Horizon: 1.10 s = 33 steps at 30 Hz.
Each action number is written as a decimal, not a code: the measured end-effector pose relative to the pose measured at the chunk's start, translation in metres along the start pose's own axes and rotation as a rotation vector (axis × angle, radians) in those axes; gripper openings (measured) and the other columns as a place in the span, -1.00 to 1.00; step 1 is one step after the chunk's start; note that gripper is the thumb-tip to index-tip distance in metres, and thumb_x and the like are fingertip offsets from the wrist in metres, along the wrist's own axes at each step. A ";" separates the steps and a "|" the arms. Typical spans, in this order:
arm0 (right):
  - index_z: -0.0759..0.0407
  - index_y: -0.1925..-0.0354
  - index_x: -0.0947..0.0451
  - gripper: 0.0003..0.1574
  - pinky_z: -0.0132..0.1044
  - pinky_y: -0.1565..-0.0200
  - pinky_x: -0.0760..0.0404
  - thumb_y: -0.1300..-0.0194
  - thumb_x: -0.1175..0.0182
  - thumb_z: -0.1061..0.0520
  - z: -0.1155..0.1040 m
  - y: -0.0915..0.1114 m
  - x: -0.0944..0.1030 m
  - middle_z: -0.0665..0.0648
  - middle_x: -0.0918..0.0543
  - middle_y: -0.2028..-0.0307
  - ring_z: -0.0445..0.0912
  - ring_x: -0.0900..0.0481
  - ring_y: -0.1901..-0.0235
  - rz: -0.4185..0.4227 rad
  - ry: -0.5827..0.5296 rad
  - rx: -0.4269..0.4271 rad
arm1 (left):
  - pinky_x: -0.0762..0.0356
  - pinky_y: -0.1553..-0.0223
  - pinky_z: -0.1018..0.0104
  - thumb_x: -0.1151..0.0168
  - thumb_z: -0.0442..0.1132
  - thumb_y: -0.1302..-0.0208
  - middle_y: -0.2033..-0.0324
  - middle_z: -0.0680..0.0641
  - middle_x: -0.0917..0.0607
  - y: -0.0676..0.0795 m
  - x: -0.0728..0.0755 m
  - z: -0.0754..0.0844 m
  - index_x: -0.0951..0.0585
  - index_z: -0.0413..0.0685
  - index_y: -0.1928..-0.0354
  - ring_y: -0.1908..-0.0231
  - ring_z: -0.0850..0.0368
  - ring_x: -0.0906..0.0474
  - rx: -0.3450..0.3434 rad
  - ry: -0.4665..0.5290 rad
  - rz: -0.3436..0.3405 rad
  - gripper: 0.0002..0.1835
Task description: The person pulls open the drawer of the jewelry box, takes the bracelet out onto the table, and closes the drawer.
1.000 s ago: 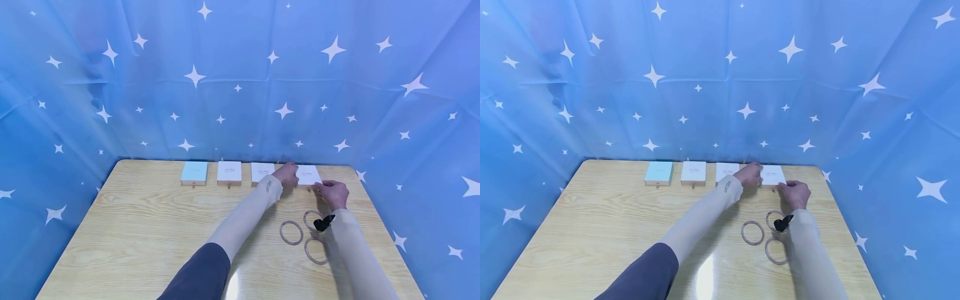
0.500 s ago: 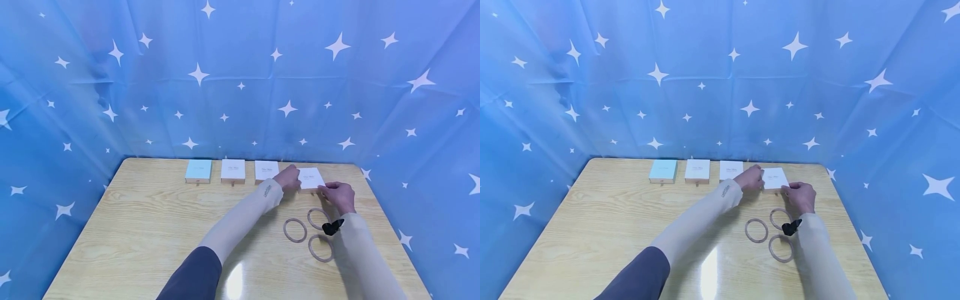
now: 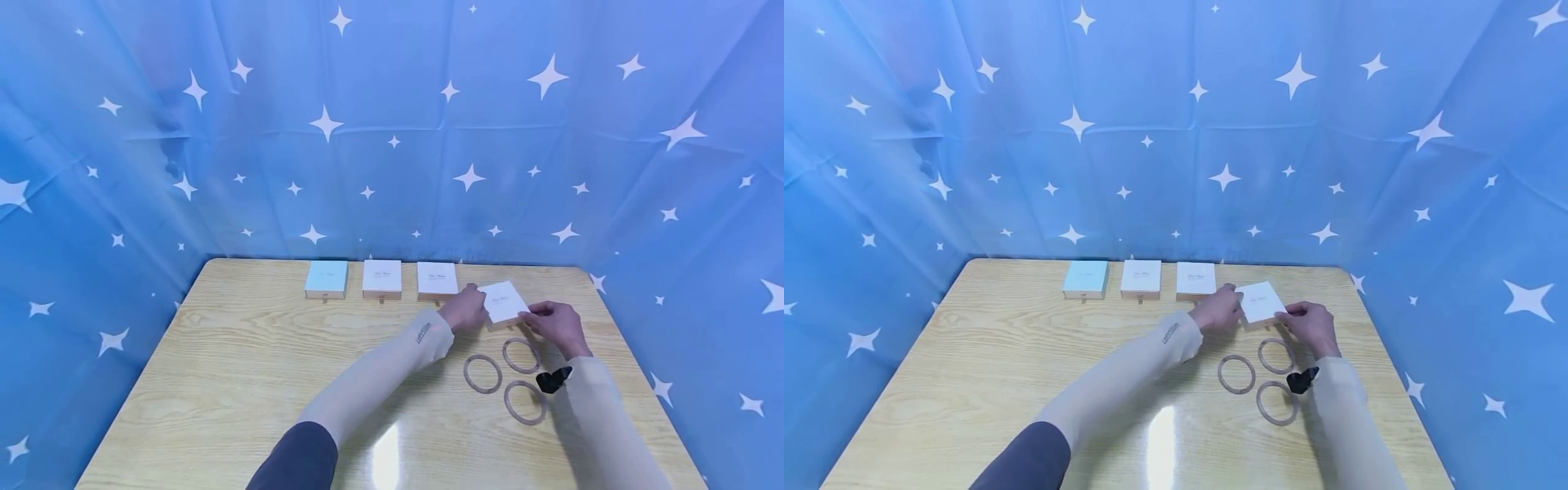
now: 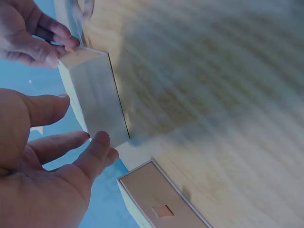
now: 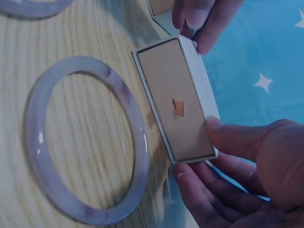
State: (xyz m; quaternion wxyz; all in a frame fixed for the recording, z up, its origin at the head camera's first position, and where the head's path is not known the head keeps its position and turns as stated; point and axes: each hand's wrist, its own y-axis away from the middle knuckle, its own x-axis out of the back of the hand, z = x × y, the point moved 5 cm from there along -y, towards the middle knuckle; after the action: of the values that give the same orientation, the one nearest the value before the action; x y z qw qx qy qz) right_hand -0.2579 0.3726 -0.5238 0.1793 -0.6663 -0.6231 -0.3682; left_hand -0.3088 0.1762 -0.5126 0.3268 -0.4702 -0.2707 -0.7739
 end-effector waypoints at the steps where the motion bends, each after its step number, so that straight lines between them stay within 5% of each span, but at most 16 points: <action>1: 0.35 -0.20 -0.56 -0.34 -0.21 0.13 -0.70 -0.44 -0.24 -0.15 -0.001 0.001 -0.001 0.40 -0.71 -0.04 0.16 -0.74 0.02 -0.004 0.008 0.011 | -0.58 -0.20 0.32 0.03 -0.22 -0.56 -0.11 -0.15 -0.68 0.003 0.000 0.000 -0.68 -0.14 0.05 -0.24 0.04 -0.53 -0.007 -0.014 0.011 -0.71; 3: 0.35 -0.19 -0.57 -0.36 -0.21 0.14 -0.70 -0.44 -0.25 -0.14 -0.002 0.001 -0.002 0.39 -0.72 -0.02 0.16 -0.74 0.04 -0.006 0.018 0.031 | -0.56 -0.25 0.31 0.04 -0.23 -0.56 -0.03 -0.13 -0.72 0.010 -0.001 0.001 -0.68 -0.13 0.09 -0.28 0.02 -0.51 -0.022 -0.048 0.027 -0.72; 9: 0.32 -0.15 -0.60 -0.40 -0.29 0.22 -0.64 -0.43 -0.27 -0.14 -0.005 0.002 -0.006 0.37 -0.72 0.00 0.13 -0.72 0.08 -0.027 0.030 0.079 | -0.61 0.00 0.37 0.00 -0.23 -0.53 0.19 -0.06 -0.71 0.028 -0.004 0.000 -0.66 -0.12 0.13 0.00 0.10 -0.57 -0.024 -0.080 0.058 -0.76; 17: 0.29 -0.13 -0.62 -0.42 -0.30 0.20 -0.64 -0.43 -0.28 -0.15 -0.012 0.005 -0.015 0.33 -0.73 0.02 0.08 -0.70 0.09 -0.053 0.038 0.117 | -0.61 0.09 0.41 -0.12 -0.26 -0.45 0.32 -0.02 -0.67 0.048 -0.002 -0.006 -0.66 -0.13 0.22 0.13 0.14 -0.54 0.011 -0.004 0.116 -0.84; 22: 0.26 -0.11 -0.64 -0.45 -0.29 0.21 -0.61 -0.42 -0.29 -0.14 -0.018 0.007 -0.021 0.32 -0.72 0.02 0.08 -0.67 0.09 -0.057 0.050 0.133 | -0.63 0.11 0.41 -0.15 -0.25 -0.46 0.27 -0.03 -0.73 0.055 -0.002 -0.013 -0.69 -0.15 0.13 0.17 0.14 -0.60 0.058 0.026 0.147 -0.83; 27: 0.22 -0.09 -0.65 -0.47 -0.26 0.20 -0.59 -0.42 -0.29 -0.15 -0.024 0.010 -0.027 0.29 -0.72 0.02 0.08 -0.66 0.07 -0.070 0.060 0.159 | -0.62 -0.13 0.35 -0.19 -0.25 -0.45 0.09 -0.09 -0.76 0.062 -0.003 -0.022 -0.71 -0.15 0.04 -0.07 0.07 -0.64 0.078 0.057 0.200 -0.81; 33: 0.22 -0.07 -0.67 -0.49 -0.24 0.19 -0.63 -0.39 -0.32 -0.14 -0.033 0.014 -0.035 0.26 -0.75 0.07 0.03 -0.68 0.11 -0.079 0.071 0.197 | -0.58 -0.12 0.35 -0.25 -0.25 -0.42 0.03 -0.09 -0.72 0.072 -0.005 -0.038 -0.71 -0.13 -0.11 -0.05 0.08 -0.56 0.089 0.204 0.270 -0.71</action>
State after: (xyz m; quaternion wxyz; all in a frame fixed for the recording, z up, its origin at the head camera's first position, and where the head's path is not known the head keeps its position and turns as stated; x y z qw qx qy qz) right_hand -0.2515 0.3230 -0.5236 0.2512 -0.6068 -0.6754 -0.3353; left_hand -0.2731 0.1034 -0.5247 0.4739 -0.4062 -0.2045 -0.7541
